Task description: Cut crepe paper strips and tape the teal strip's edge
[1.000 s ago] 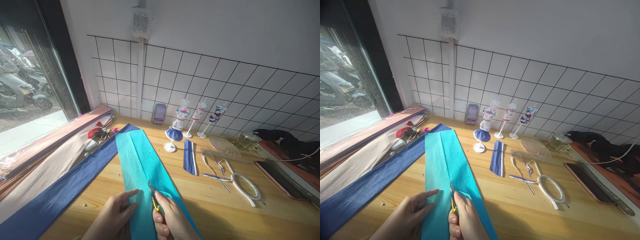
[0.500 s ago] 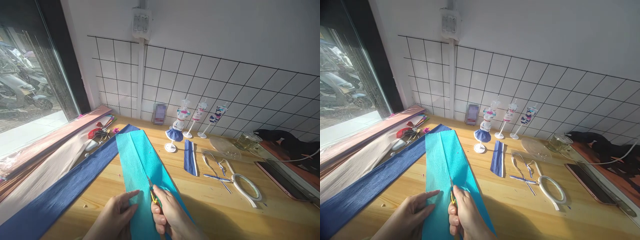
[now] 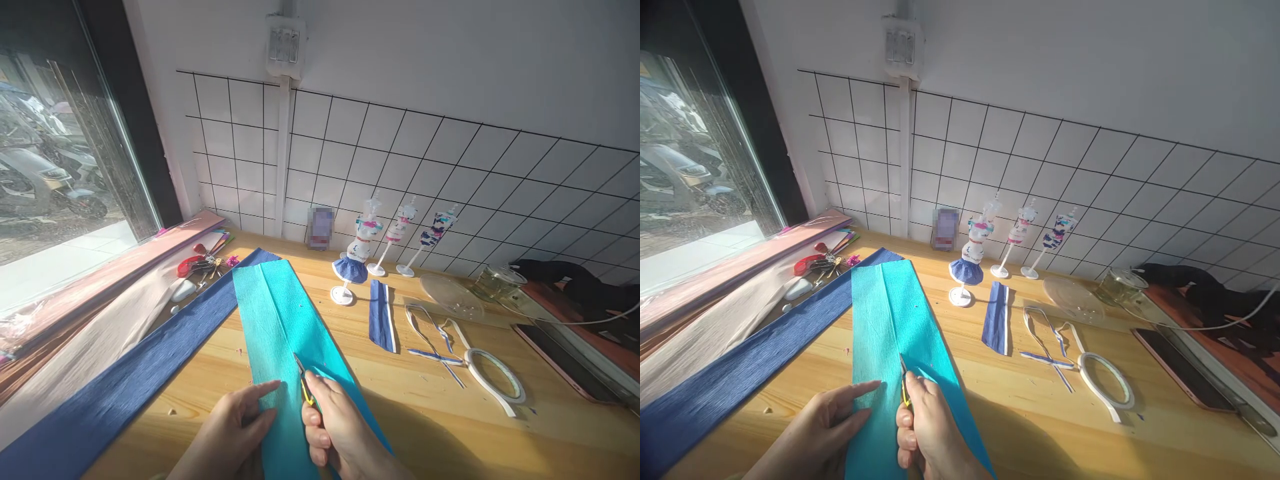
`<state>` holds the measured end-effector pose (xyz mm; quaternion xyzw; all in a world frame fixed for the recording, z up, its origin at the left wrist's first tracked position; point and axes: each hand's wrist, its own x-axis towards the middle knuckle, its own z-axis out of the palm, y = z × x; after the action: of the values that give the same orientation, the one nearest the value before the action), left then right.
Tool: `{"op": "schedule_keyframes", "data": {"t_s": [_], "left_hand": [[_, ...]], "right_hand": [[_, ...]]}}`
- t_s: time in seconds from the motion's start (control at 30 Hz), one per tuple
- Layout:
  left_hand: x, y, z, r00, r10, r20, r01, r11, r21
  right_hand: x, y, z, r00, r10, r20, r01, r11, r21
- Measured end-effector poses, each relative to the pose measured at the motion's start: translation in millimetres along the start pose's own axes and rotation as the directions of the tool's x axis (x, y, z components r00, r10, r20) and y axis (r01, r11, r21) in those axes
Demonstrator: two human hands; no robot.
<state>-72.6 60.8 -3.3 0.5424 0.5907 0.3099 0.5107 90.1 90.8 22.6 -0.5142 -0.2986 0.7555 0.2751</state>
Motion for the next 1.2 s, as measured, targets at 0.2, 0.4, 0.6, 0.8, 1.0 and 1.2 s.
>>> {"op": "schedule_keyframes", "data": {"t_s": [0.2, 0.4, 0.6, 0.8, 1.0, 1.2], "left_hand": [[5.6, -1.3, -6.2, 0.998, 0.024, 0.064, -0.021, 0.998, -0.054], [24.6, 15.3, -26.2, 0.997, 0.063, -0.054, -0.060, 0.997, 0.049], [40.6, 22.5, -35.4, 1.000, 0.000, -0.027, 0.000, 1.000, -0.023], [39.4, 19.7, -36.3, 0.997, -0.070, -0.018, 0.069, 0.995, -0.071], [35.5, 19.3, -36.8, 0.997, -0.076, -0.029, 0.073, 0.993, -0.098], [35.1, 20.8, -37.3, 0.996, -0.081, -0.026, 0.078, 0.992, -0.101]], "right_hand": [[-0.5, -0.9, -2.1, 1.000, 0.003, -0.007, -0.003, 1.000, -0.016], [-1.3, -0.6, -2.3, 1.000, -0.008, 0.013, 0.008, 1.000, -0.016], [1.2, 1.1, -2.3, 1.000, -0.017, 0.019, 0.016, 1.000, 0.009], [2.3, -2.6, 0.0, 0.999, 0.015, 0.029, -0.015, 1.000, -0.011], [9.5, -5.1, 0.2, 0.999, 0.017, 0.050, -0.017, 1.000, 0.000], [15.9, -7.8, 1.5, 0.999, 0.008, 0.048, -0.008, 1.000, -0.005]]}}
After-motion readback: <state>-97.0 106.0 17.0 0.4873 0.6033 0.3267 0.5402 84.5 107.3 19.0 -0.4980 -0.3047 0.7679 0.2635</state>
